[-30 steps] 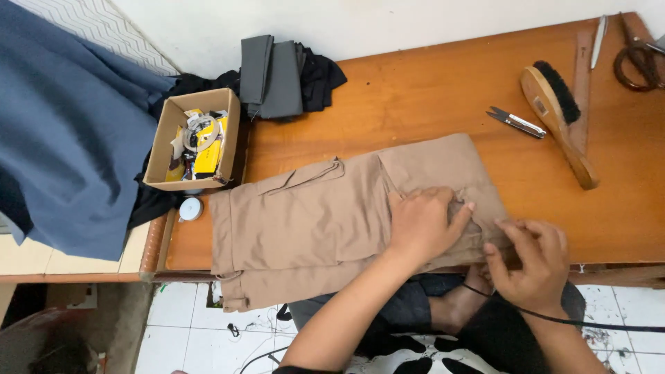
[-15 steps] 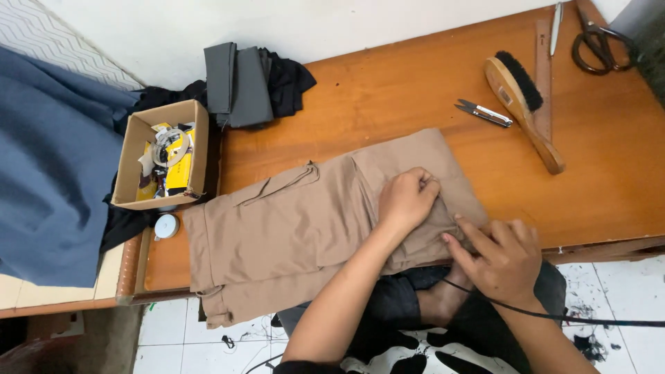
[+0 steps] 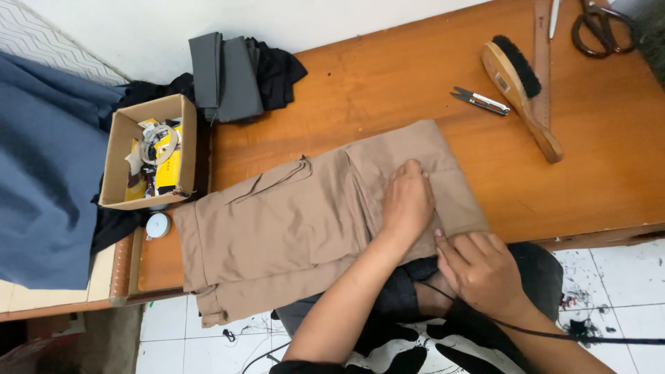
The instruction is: Inspecting a pair of cargo pants and trimming loose threads using a small hand-held cutter and a brush.
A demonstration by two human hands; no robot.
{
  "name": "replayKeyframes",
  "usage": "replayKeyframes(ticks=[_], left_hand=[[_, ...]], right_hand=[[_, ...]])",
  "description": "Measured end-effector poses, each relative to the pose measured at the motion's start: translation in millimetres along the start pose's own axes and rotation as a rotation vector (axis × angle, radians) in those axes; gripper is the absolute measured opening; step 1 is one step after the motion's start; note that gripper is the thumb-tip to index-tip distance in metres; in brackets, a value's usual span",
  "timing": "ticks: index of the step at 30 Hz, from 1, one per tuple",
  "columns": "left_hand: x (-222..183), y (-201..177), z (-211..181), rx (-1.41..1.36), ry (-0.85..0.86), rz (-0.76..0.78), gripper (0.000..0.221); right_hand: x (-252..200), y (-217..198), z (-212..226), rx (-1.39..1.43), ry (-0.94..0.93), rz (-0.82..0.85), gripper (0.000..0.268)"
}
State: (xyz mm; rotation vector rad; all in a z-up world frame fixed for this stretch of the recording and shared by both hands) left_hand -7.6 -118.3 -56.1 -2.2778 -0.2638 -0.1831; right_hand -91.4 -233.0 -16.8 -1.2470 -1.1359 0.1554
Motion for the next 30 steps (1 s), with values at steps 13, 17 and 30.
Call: replayKeyframes(ticks=[13, 17, 30], left_hand=[[-31, -21, -32, 0.35, 0.007, 0.186, 0.058], [-28, -33, -35, 0.247, -0.059, 0.349, 0.061], [-26, -40, -19, 0.09, 0.029, 0.587, 0.062]], right_hand=[[-11, 3, -26, 0.547, 0.366, -0.118, 0.01], [-15, 12, -53, 0.292, 0.631, -0.171, 0.015], [17, 37, -63, 1.143, 1.263, 0.427, 0.036]])
Point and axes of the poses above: each hand's wrist, its own x-axis towards the middle knuckle, its own y-axis out of the palm, z = x × y, the point moved 3 cm from there along x, towards the middle knuckle, and after that the axes turned 2 degrees about -x, right-handed, at the moved point
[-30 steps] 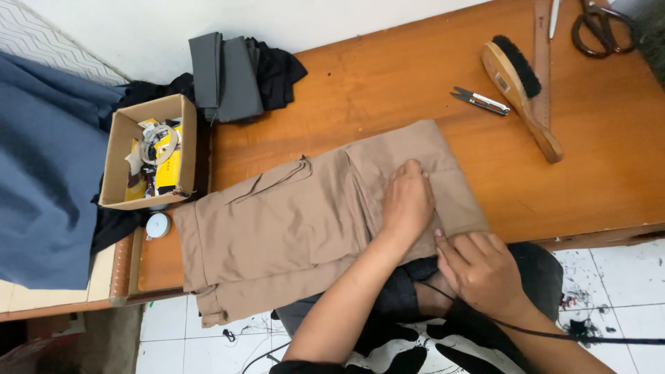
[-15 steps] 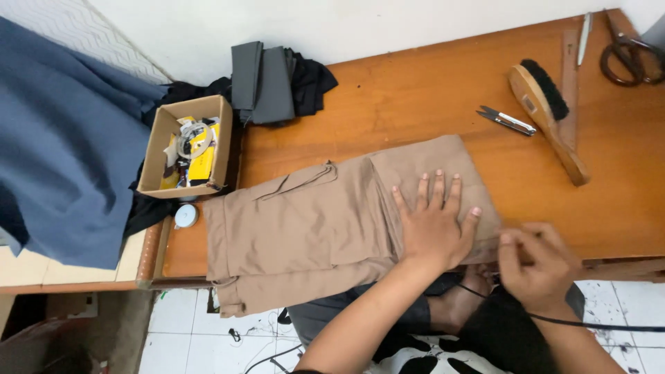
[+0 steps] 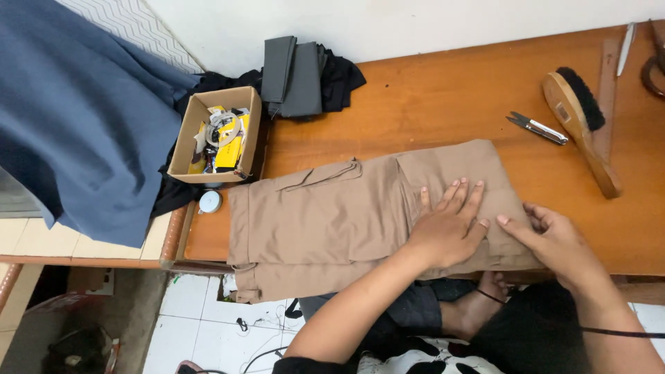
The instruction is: Inspecting a pair of cargo pants and trimming loose threads using a small hand-held cutter and a brush.
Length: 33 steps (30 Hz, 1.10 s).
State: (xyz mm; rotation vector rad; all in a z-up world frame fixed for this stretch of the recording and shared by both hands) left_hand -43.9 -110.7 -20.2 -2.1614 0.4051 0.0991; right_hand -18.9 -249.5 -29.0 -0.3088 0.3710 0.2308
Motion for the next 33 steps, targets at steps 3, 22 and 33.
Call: replayKeyframes(ticks=[3, 22, 33], left_hand=[[11, 13, -5, 0.047, 0.016, -0.064, 0.06], [-64, -26, -3, -1.916, -0.074, -0.473, 0.012], [-97, -35, 81, -1.956, -0.264, -0.812, 0.015]], right_hand=[[3, -8, -14, 0.132, 0.063, 0.054, 0.042], [-114, 64, 69, -0.857, -1.058, 0.021, 0.062], [-96, 105, 53, -0.832, -1.346, -0.005, 0.114]])
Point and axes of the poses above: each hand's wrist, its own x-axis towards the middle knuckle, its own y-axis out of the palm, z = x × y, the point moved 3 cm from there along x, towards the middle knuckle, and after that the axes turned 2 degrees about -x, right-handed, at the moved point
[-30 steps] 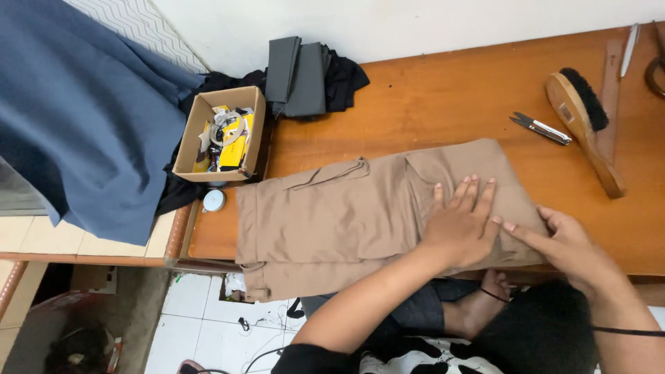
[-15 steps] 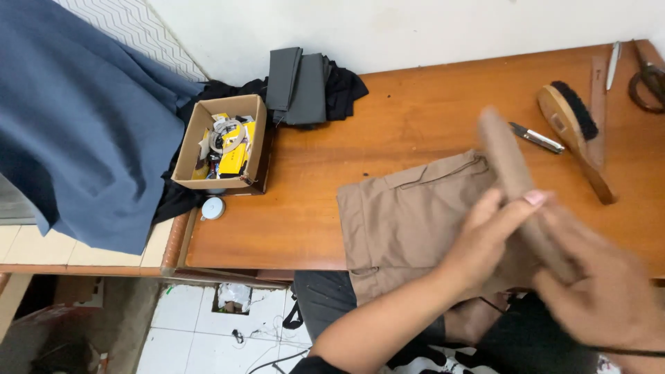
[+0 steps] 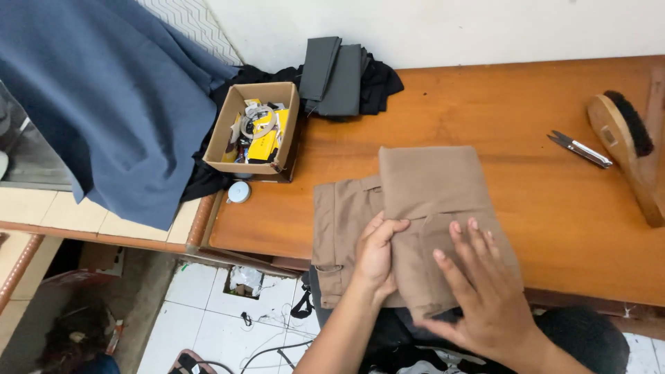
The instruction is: Inspecting a pair of cargo pants and trimming loose threads using a small hand-held cutter and a brush.
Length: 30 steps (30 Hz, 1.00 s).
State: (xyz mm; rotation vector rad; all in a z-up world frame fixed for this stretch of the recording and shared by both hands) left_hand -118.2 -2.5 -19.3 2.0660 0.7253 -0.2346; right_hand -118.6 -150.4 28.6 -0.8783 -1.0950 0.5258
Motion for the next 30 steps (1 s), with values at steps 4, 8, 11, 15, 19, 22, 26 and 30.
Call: replayKeyframes(ticks=[4, 8, 11, 15, 19, 22, 26, 30], left_hand=[[-10, 25, -6, 0.351, 0.101, 0.299, 0.032], [-49, 30, -49, 1.749, 0.925, 0.352, 0.059], [-43, 7, -33, 2.014, 0.845, 0.509, 0.058], [-25, 4, 19, 1.976, 1.033, 0.528, 0.058], [-12, 26, 57, 2.023, 0.992, 0.623, 0.062], [37, -2, 114, 2.761, 1.606, -0.038, 0.062], [-25, 26, 71, 2.464, 1.994, -1.124, 0.041], [-78, 85, 63, 1.559, 1.579, -0.928, 0.007]], right_hand=[[-16, 13, -12, -0.072, 0.067, -0.224, 0.053], [-65, 19, -72, 0.085, 0.643, -0.336, 0.07], [-55, -14, -95, 0.347, 0.508, -0.641, 0.066], [-93, -23, -120, 0.171, 0.662, -0.712, 0.027], [-85, -34, -94, -1.036, 0.293, -0.253, 0.023], [-25, -43, -40, -0.581, -0.039, -0.313, 0.034], [10, 12, -5, -0.547, -0.354, -0.068, 0.03], [8, 19, -6, -0.554, -0.341, -0.053, 0.031]])
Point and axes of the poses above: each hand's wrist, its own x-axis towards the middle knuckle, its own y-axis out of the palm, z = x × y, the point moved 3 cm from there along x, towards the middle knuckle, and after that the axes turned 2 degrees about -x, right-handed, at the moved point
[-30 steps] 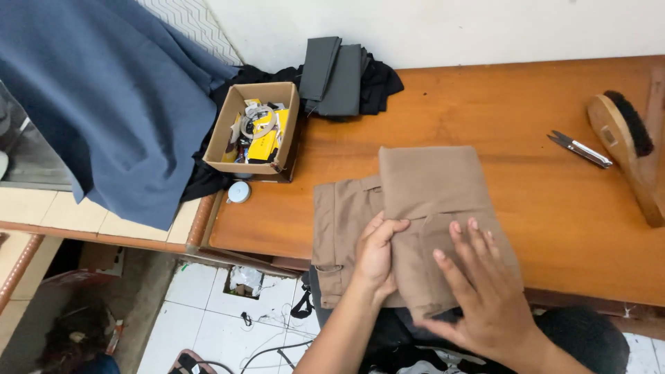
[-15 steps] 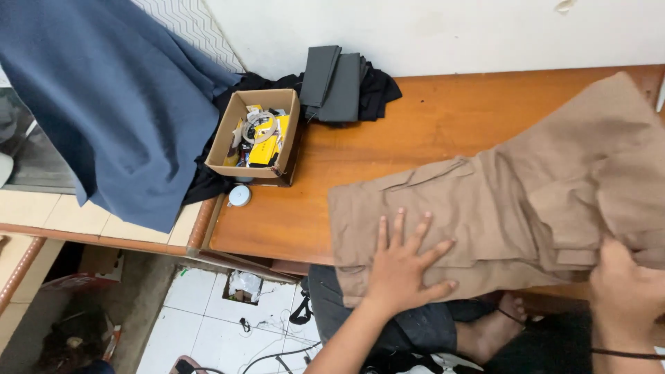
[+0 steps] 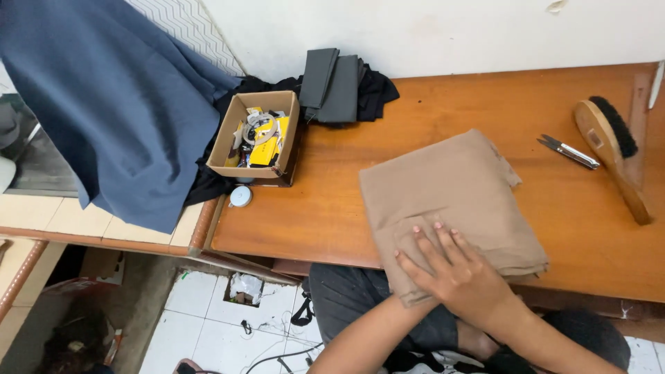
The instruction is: Inspecting a pair of cargo pants and trimming loose threads using a small hand-held cutter and a brush.
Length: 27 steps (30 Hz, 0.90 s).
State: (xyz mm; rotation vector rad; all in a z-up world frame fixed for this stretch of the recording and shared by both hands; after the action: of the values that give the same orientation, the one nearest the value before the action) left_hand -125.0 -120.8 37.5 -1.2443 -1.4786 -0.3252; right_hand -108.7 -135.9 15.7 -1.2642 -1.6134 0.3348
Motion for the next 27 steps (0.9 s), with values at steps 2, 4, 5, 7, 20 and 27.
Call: replayKeyframes(ticks=[2, 4, 5, 7, 20, 27], left_hand=[[-36, 24, 7, 0.037, 0.128, 0.572, 0.033], [-18, 18, -6, -0.03, -0.026, 0.413, 0.026], [-9, 13, -12, -0.099, -0.175, 0.255, 0.019], [29, 6, 56, -0.485, 0.296, 0.961, 0.039], [82, 98, 101, -0.539, -0.21, 0.982, 0.075], [64, 145, 60, -0.341, 0.194, 0.808, 0.057]], right_hand=[[-2, 3, 2, -0.001, 0.021, 0.036, 0.033], [-5, 6, 1, -0.007, 0.029, 0.052, 0.035], [-7, 8, 0, -0.012, 0.042, 0.071, 0.036], [-11, 12, 2, -0.019, 0.07, 0.096, 0.038], [-16, 21, 28, 0.006, 0.057, 0.147, 0.046], [8, -4, -68, 0.775, 0.269, 0.1, 0.043]])
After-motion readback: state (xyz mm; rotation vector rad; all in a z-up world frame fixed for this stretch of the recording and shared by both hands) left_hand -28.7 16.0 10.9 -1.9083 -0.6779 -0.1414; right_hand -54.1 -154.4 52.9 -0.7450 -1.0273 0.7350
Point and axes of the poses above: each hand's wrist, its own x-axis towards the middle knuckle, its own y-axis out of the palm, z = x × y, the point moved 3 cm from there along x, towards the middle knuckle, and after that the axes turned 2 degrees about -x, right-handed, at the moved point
